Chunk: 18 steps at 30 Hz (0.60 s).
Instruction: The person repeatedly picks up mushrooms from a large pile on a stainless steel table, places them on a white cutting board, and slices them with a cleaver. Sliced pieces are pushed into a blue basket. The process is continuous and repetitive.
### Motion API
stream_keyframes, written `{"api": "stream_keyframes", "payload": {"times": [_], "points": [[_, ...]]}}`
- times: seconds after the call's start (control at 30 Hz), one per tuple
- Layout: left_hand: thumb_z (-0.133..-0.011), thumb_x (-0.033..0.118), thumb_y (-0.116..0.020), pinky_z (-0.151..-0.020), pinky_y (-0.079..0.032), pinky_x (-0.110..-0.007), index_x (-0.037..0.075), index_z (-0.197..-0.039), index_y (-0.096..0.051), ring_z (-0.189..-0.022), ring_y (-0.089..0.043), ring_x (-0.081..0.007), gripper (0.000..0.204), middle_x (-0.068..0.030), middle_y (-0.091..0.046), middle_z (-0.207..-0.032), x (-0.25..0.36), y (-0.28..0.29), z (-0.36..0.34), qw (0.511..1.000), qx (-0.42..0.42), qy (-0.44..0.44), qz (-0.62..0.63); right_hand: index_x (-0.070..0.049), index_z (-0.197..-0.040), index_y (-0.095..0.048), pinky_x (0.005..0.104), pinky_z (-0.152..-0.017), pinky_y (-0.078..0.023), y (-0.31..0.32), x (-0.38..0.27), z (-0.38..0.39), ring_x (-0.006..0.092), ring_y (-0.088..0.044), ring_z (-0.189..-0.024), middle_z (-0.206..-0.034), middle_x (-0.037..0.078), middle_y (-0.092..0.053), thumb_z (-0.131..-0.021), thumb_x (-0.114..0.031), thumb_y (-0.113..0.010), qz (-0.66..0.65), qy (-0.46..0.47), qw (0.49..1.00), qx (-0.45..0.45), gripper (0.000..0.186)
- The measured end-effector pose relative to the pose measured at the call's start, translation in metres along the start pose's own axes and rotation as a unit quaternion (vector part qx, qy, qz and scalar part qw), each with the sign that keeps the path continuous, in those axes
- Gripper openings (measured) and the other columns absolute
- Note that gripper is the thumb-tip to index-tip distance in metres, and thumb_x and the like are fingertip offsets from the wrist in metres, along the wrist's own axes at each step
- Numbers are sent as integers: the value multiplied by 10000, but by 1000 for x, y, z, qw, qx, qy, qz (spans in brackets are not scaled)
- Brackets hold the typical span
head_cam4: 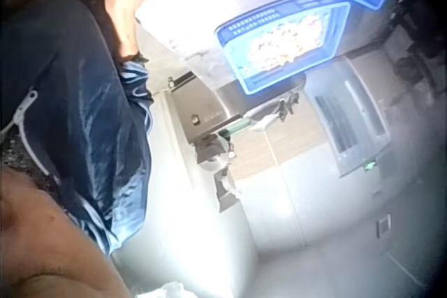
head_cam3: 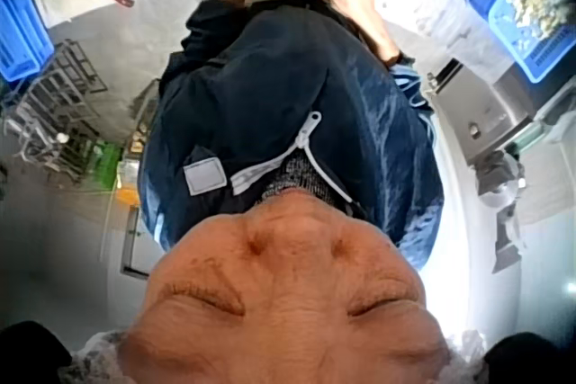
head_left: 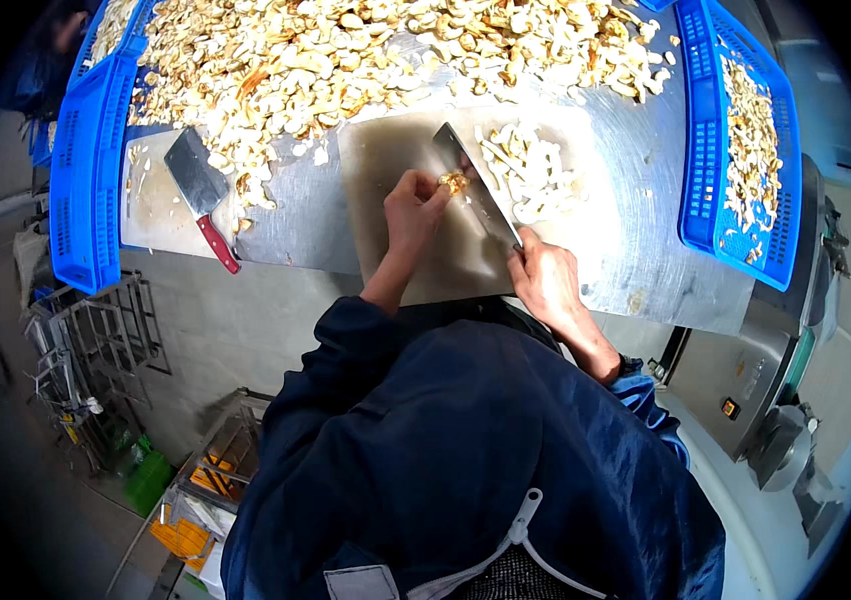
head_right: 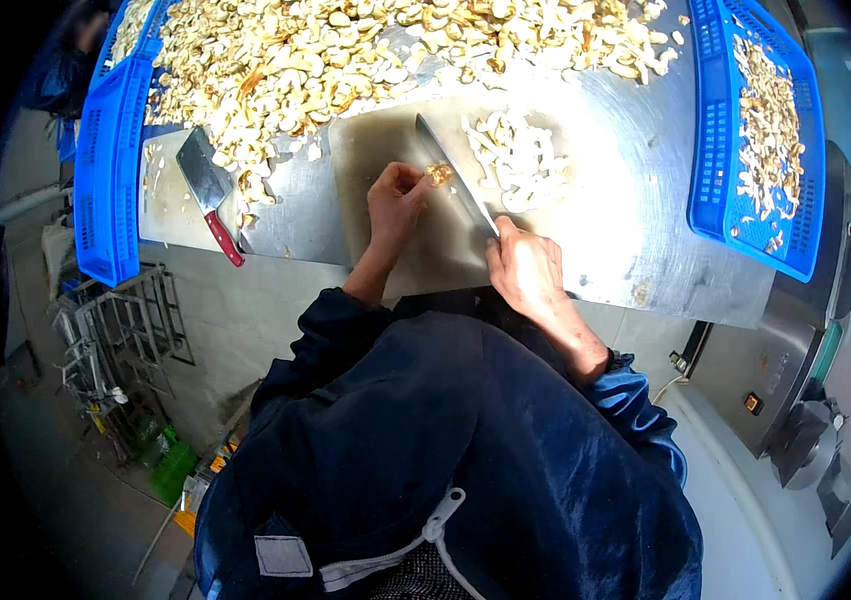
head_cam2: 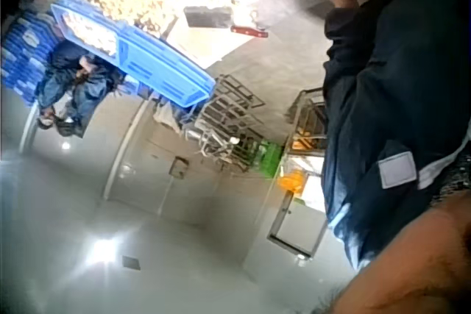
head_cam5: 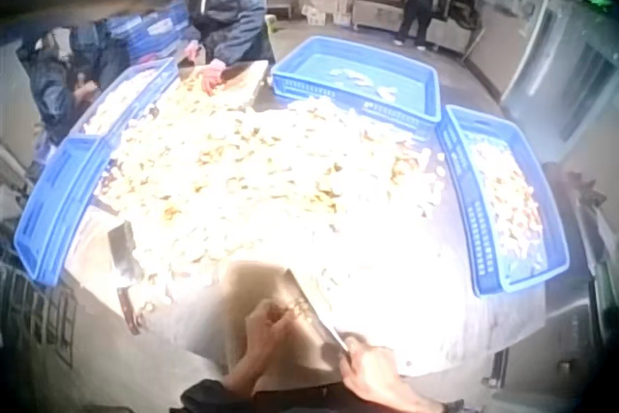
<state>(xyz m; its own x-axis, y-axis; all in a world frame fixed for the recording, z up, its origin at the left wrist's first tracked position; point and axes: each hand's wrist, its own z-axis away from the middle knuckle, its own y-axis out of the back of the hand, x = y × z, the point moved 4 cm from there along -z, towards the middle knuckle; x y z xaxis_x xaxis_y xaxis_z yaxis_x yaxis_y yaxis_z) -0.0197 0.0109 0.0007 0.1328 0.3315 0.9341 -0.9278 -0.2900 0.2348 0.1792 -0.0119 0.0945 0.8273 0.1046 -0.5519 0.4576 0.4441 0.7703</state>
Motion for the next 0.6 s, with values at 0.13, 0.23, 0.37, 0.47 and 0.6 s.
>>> {"api": "stream_keyframes", "payload": {"times": [0.13,0.23,0.37,0.47,0.6], "points": [[-755,56,-680,-502,-470,-245,4,-793,-587,-554,-564,-74,113,-37,-609,-649,-15,-6,-5,999,-4,34,34,11,-981,-546,485,-614,-477,0,-5,-4,414,-609,-620,-617,210,-592,-849,-131,-567,24,10,1000,-12,195],[-749,45,-677,-476,-472,-241,-3,-770,-572,-533,-568,-80,118,-41,-608,-645,-4,-4,-2,995,-14,72,64,9,-929,-531,492,-608,-470,3,-6,-5,420,-601,-616,-601,217,-577,-845,-128,-568,18,16,1000,-14,165],[-740,36,-677,-464,-475,-243,-8,-761,-566,-522,-574,-87,121,-42,-607,-641,-6,-5,-2,994,-17,84,73,10,-918,-523,488,-597,-468,5,-9,-4,416,-598,-606,-591,220,-569,-843,-122,-564,25,28,999,-22,158],[-736,35,-679,-469,-479,-244,-8,-762,-566,-528,-582,-90,124,-44,-608,-642,-6,-5,-2,995,-9,73,61,7,-890,-516,477,-573,-478,-5,-15,-14,394,-611,-591,-596,205,-582,-832,-101,-557,43,51,998,-7,129],[-729,41,-688,-464,-481,-246,-8,-758,-561,-532,-589,-93,140,-48,-611,-643,-8,-6,-3,997,-6,73,35,12,-1000,-546,463,-582,-486,-15,-15,-33,391,-614,-591,-586,201,-581,-840,-105,-568,60,54,996,32,200]]}}
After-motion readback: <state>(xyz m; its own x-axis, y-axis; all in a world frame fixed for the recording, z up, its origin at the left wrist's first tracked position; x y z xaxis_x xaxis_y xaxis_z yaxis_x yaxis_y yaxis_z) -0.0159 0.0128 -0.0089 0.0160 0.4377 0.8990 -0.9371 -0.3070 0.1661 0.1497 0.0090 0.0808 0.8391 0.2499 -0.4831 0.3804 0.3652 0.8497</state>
